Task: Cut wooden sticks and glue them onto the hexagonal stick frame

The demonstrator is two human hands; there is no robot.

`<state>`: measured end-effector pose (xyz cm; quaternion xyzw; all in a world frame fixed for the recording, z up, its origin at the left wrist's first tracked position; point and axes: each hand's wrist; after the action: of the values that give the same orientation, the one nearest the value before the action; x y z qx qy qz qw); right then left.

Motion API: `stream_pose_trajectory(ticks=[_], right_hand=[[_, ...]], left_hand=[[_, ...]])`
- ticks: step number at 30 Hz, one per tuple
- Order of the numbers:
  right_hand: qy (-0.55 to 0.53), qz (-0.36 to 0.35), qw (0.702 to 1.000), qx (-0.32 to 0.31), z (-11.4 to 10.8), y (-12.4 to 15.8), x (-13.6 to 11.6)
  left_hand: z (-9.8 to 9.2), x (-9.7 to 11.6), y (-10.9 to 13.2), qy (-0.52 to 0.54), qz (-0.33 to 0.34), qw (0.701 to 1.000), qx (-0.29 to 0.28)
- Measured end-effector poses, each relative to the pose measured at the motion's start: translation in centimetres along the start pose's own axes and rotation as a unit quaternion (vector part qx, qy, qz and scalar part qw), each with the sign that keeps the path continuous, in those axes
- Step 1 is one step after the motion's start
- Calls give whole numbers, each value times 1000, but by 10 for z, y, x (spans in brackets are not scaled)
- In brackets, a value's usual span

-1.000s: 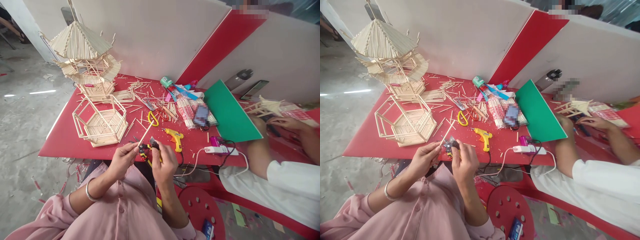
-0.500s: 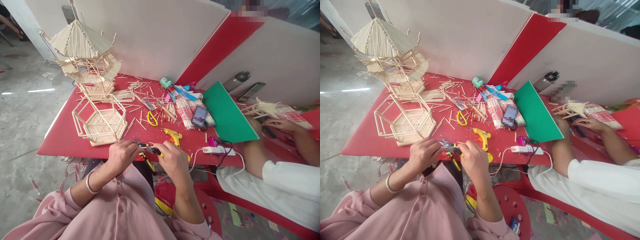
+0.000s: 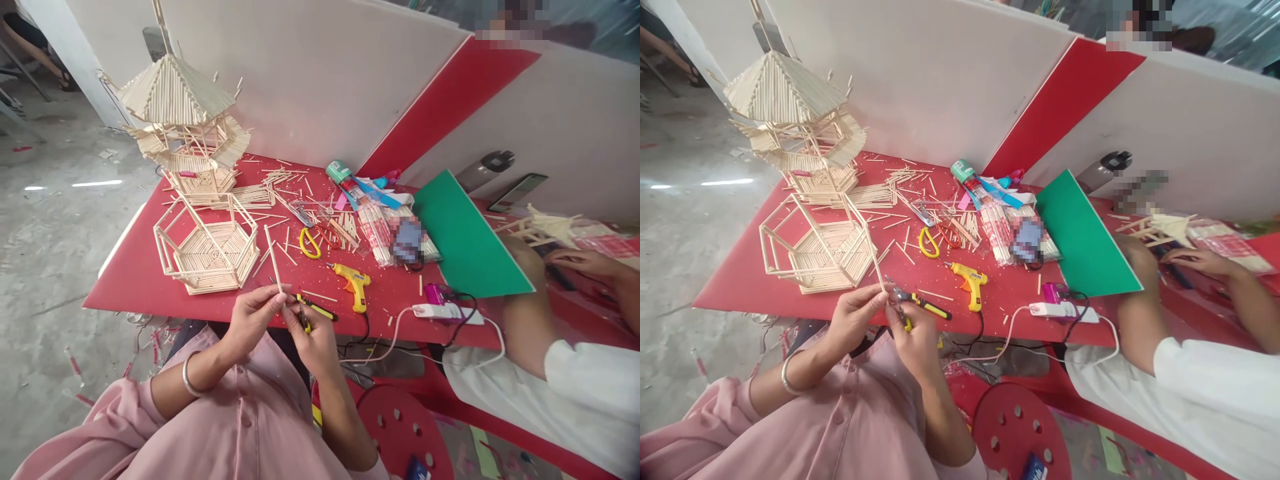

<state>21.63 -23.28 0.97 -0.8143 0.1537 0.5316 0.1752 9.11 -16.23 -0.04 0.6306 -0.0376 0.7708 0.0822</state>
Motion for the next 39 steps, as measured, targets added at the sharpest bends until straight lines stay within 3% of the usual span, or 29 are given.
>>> stream_pose_trajectory(ticks=[4, 7, 10, 16, 19, 23, 28, 34, 39], right_hand=[[60, -67, 996, -8, -11, -5, 1], [170, -127, 977, 22, -18, -8, -3], [262, -159, 951, 36, -13, -10, -7], [334, -201, 919, 60, 2, -11, -6], [340, -209, 915, 62, 4, -10, -5], [332, -215, 916, 71, 6, -9, -6], [317, -221, 919, 82, 13, -5, -5], [349, -237, 898, 123, 19, -1, -1], [303, -209, 926, 83, 18, -2, -2]], left_hand=[[-3, 1, -4, 77, -72, 994, 30], [-4, 4, -3, 82, -125, 989, -15], [-3, 4, -1, 103, -156, 981, -51], [-5, 6, 1, 122, -167, 976, -61], [-10, 11, 2, 82, -123, 987, -62], [-14, 16, 2, -21, 13, 997, -75], [-14, 10, 2, -96, 133, 986, -23], [-10, 6, 5, -108, 139, 984, 29], [-9, 8, 6, -100, 111, 989, 14]])
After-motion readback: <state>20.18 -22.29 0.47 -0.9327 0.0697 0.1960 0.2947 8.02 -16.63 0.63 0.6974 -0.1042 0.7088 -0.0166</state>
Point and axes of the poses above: each hand's wrist, its own y-axis away from the middle knuckle, its own z-axis out of the palm, x = y × z, and after that the axes turned 13 degrees about x, right-handed
